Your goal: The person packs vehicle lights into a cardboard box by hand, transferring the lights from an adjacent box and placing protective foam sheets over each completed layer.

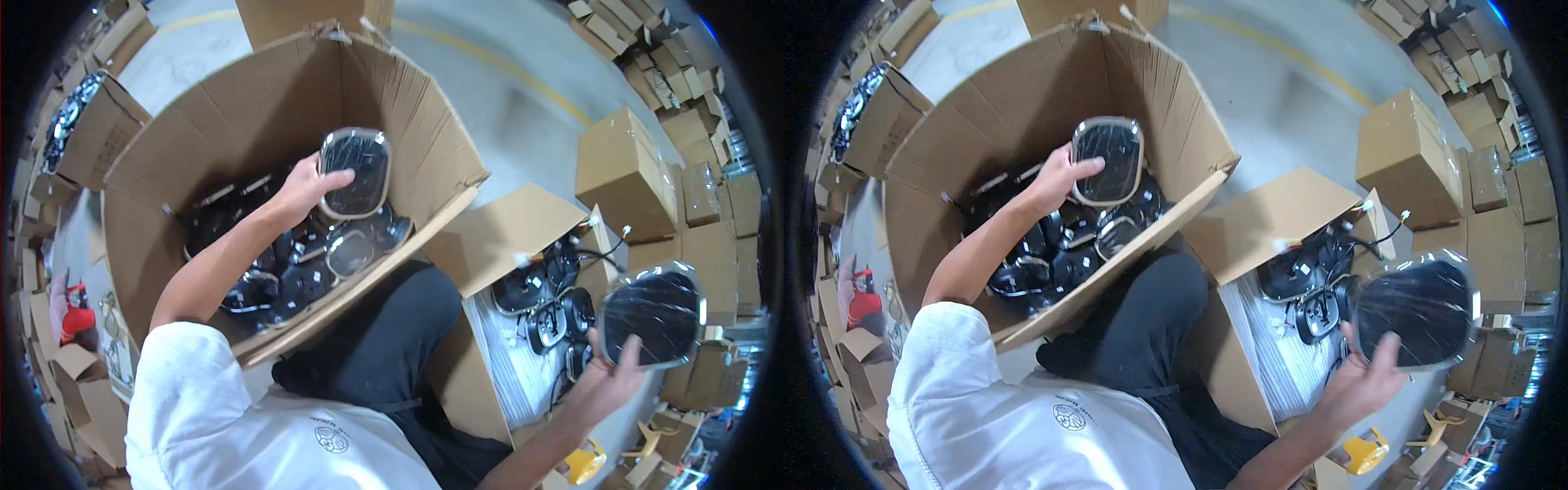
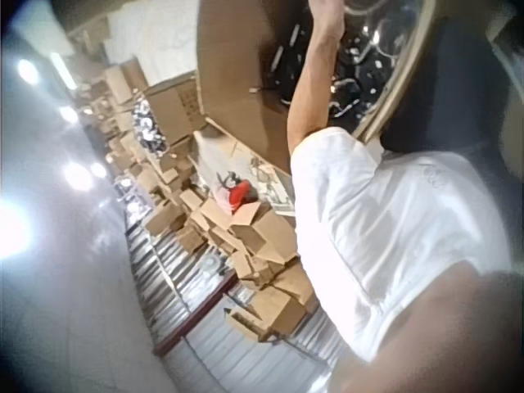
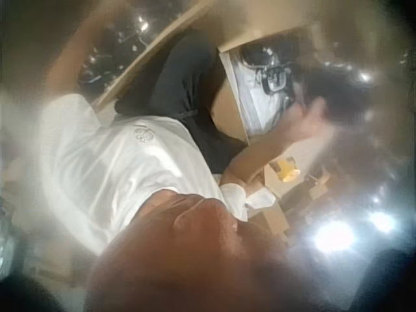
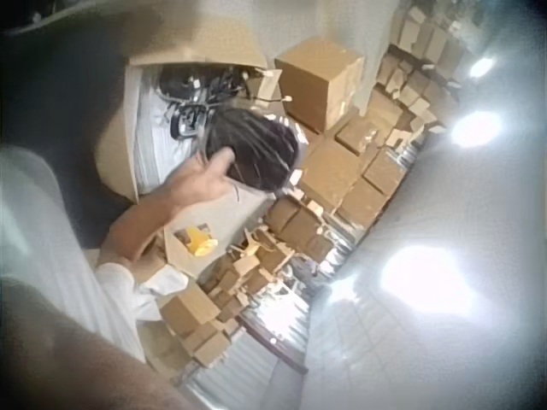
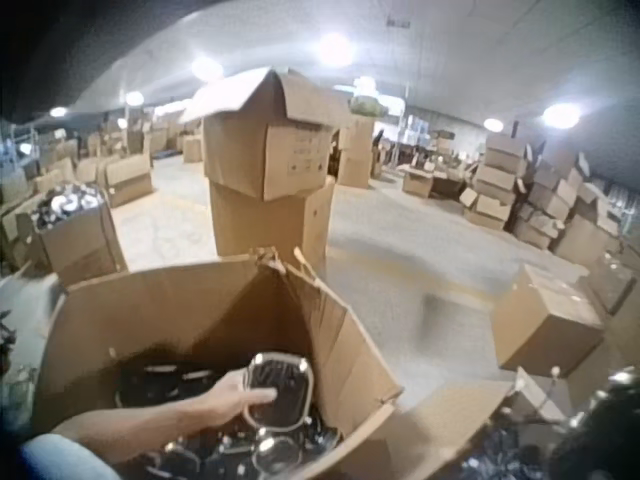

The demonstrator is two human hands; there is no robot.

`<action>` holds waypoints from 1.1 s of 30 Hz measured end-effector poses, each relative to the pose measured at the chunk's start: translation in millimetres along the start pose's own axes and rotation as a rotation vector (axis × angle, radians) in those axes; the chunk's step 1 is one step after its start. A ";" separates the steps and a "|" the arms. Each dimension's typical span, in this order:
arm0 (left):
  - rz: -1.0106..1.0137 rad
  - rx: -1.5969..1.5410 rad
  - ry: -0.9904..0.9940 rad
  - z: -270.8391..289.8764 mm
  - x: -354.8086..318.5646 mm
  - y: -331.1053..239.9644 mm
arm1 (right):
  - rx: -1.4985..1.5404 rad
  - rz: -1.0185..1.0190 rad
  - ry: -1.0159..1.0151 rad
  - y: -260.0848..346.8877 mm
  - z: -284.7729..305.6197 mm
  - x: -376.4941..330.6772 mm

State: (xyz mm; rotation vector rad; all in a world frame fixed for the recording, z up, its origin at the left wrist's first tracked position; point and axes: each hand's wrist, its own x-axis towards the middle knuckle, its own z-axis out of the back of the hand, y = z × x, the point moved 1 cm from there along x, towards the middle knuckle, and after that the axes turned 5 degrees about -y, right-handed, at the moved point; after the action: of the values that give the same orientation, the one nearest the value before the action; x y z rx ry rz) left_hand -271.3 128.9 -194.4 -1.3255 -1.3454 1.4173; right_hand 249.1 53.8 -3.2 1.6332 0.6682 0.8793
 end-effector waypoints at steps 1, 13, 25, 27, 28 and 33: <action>-0.081 -0.020 -0.001 -9.9 -7.0 -40.7 | -0.091 -0.013 -0.012 -1.5 -15.2 -9.3; -0.472 -0.246 0.174 -236.5 -169.6 -192.1 | -0.415 0.938 0.040 12.5 -43.7 -51.2; -0.414 -0.260 0.396 -383.0 -226.6 -162.3 | -0.538 0.892 -0.065 60.7 59.0 -53.2; -0.270 -0.267 0.405 -396.4 -235.5 -149.3 | -0.527 0.913 -0.078 53.6 82.5 -48.5; -0.263 -0.257 0.417 -405.9 -242.0 -148.8 | -0.531 0.902 -0.092 53.6 92.1 -45.6; -0.147 -0.329 0.577 -455.0 -252.5 -162.8 | -0.594 0.958 0.053 54.9 130.8 -40.2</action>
State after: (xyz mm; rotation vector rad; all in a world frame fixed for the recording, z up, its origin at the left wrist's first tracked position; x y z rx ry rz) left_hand 196.3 -4.0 52.4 -1.6459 -1.2679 0.6491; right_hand 333.3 -63.3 27.3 1.3318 -0.4027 1.6114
